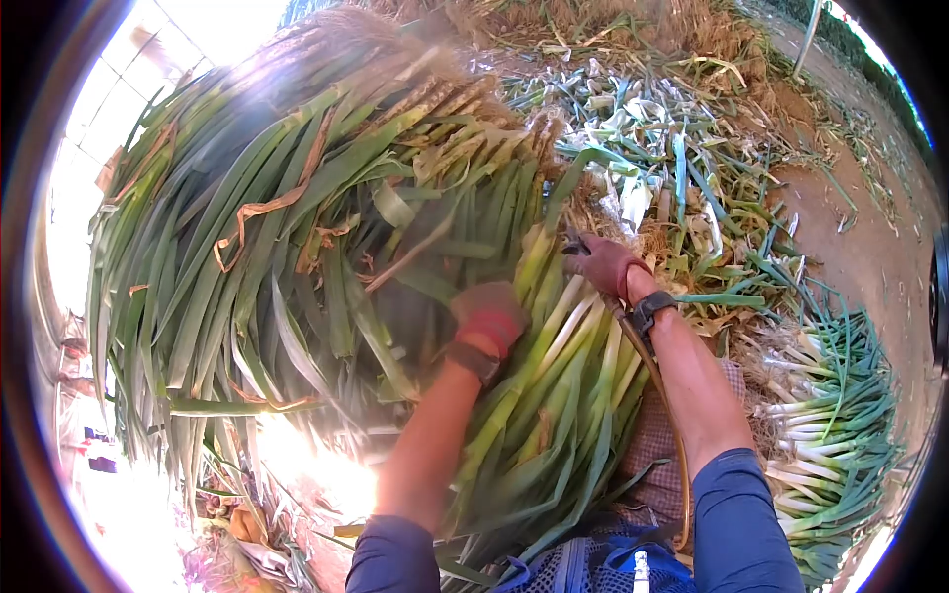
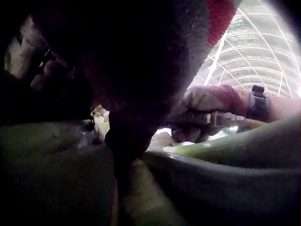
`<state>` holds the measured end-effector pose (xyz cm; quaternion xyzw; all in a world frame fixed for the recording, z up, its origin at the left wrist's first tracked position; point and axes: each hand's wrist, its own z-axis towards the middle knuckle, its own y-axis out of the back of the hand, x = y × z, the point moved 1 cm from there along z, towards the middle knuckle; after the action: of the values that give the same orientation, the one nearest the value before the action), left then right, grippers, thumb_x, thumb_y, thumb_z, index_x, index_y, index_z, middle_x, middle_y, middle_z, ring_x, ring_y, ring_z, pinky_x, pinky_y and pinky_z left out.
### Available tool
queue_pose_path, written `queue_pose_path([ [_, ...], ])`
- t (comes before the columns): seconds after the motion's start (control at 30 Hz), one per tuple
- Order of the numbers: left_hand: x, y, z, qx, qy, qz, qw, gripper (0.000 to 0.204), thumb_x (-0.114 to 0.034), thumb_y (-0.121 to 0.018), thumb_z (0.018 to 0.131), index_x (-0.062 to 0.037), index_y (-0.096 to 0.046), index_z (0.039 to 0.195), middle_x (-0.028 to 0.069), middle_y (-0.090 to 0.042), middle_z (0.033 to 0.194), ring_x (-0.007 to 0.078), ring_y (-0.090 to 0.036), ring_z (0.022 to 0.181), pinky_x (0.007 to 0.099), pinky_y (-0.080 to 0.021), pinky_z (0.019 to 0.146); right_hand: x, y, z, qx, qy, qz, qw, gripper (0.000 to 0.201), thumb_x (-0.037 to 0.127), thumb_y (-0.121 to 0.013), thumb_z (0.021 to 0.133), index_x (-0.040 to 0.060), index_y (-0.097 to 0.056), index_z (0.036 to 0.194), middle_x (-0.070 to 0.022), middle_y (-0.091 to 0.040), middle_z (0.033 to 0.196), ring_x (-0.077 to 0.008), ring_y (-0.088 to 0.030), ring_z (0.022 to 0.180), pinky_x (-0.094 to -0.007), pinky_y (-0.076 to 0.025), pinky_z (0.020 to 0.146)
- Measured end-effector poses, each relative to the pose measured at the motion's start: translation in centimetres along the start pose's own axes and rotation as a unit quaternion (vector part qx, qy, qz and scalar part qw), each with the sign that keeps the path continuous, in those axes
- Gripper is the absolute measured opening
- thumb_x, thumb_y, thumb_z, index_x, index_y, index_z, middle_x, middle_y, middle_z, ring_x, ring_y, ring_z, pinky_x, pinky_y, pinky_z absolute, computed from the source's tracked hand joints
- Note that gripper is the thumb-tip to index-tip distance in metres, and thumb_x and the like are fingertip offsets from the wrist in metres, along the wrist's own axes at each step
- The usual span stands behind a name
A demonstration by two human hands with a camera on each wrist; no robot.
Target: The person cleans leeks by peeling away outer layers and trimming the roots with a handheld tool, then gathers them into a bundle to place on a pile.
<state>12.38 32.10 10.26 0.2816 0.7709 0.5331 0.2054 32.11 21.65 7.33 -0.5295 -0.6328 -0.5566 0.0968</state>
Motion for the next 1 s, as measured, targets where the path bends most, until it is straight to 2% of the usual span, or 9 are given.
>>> queue_pose_path([
  [0.27,0.4,-2.4,1.0,-0.086,-0.062,0.023,0.994,0.026,-0.024,-0.062,0.093,-0.0084,-0.081,0.104,0.0187,-0.079,0.107,0.0368,-0.078,0.097,0.0469,-0.062,0.079,-0.9,-0.5,-0.6,0.009,0.007,0.008,1.0,0.06,0.038,-0.067,0.096,0.0019,-0.059,0.143,-0.023,-0.072,0.129,-0.0387,-0.069,0.116,-0.0437,-0.052,0.101],
  [0.37,0.7,-2.0,1.5,0.023,-0.037,-0.013,0.999,0.044,-0.034,-0.079,0.085,-0.007,-0.071,0.119,0.0225,-0.069,0.13,0.0406,-0.073,0.111,0.0467,-0.059,0.097,-1.2,-0.8,-2.5,-0.004,0.025,0.02,0.999,0.056,0.037,-0.068,0.096,0.0022,-0.061,0.14,-0.0228,-0.073,0.125,-0.0374,-0.07,0.113,-0.0426,-0.052,0.099],
  [0.47,1.3,-1.3,0.3,-0.023,-0.034,-0.067,0.997,0.048,-0.03,-0.084,0.079,-0.0067,-0.073,0.119,0.0229,-0.071,0.128,0.0401,-0.072,0.113,0.0439,-0.057,0.1,-1.6,-1.1,-5.7,-0.004,0.038,0.072,0.997,0.053,0.037,-0.067,0.097,0.0042,-0.063,0.138,-0.0232,-0.074,0.121,-0.0348,-0.071,0.11,-0.0422,-0.053,0.096],
  [0.53,2.1,-0.3,-0.3,-0.058,-0.061,-0.131,0.988,0.055,-0.031,-0.087,0.074,-0.0056,-0.074,0.121,0.0228,-0.073,0.123,0.0373,-0.072,0.114,0.0434,-0.057,0.1,-1.4,-1.5,-8.0,0.021,0.121,0.104,0.987,0.053,0.039,-0.067,0.098,0.0052,-0.062,0.138,-0.0224,-0.074,0.122,-0.0337,-0.072,0.11,-0.0422,-0.053,0.096],
  [0.67,2.8,2.2,-1.4,-0.065,-0.061,-0.131,0.987,0.063,-0.035,-0.09,0.07,-0.0039,-0.074,0.123,0.0218,-0.075,0.119,0.0366,-0.072,0.113,0.0433,-0.056,0.1,1.7,-0.3,-16.2,0.104,0.093,0.132,0.981,0.064,0.041,-0.069,0.101,0.0073,-0.052,0.153,-0.016,-0.071,0.131,-0.0252,-0.066,0.119,-0.0375,-0.049,0.106],
  [0.73,3.6,2.6,-1.9,-0.093,-0.108,-0.162,0.976,0.063,-0.028,-0.092,0.071,0.0001,-0.072,0.124,0.0203,-0.076,0.113,0.0309,-0.076,0.101,0.0409,-0.059,0.091,1.2,-1.0,-17.2,0.068,0.145,0.118,0.98,0.07,0.043,-0.069,0.101,0.0098,-0.047,0.159,-0.0145,-0.072,0.128,-0.023,-0.065,0.118,-0.0358,-0.049,0.106],
  [0.83,4.9,3.0,-2.5,-0.066,-0.124,-0.287,0.948,0.056,-0.015,-0.09,0.076,0.0047,-0.07,0.124,0.0157,-0.077,0.106,0.0214,-0.075,0.089,0.035,-0.06,0.079,0.9,-0.4,-19.1,0.058,0.084,0.102,0.989,0.072,0.042,-0.07,0.101,0.0111,-0.044,0.161,-0.0142,-0.071,0.129,-0.0217,-0.065,0.119,-0.0345,-0.047,0.108],
  [0.9,5.5,4.4,-3.5,-0.074,-0.13,-0.308,0.939,0.053,-0.01,-0.089,0.077,0.0064,-0.069,0.124,0.0133,-0.075,0.103,0.0177,-0.072,0.086,0.032,-0.059,0.074,0.2,-0.5,-19.5,0.023,0.117,0.076,0.99,0.077,0.048,-0.067,0.101,0.0067,-0.042,0.16,-0.0278,-0.066,0.138,-0.0402,-0.065,0.128,-0.0418,-0.051,0.106],
  [1.0,5.3,8.0,-6.0,-0.064,-0.11,-0.413,0.902,0.052,-0.004,-0.086,0.079,0.0069,-0.067,0.126,0.0087,-0.074,0.099,0.0148,-0.069,0.081,0.0282,-0.056,0.07,-1.3,-1.3,-19.5,0.042,0.12,0.086,0.988,0.078,0.049,-0.067,0.101,0.0059,-0.041,0.161,-0.0282,-0.065,0.138,-0.0405,-0.065,0.128,-0.0418,-0.05,0.106],
])
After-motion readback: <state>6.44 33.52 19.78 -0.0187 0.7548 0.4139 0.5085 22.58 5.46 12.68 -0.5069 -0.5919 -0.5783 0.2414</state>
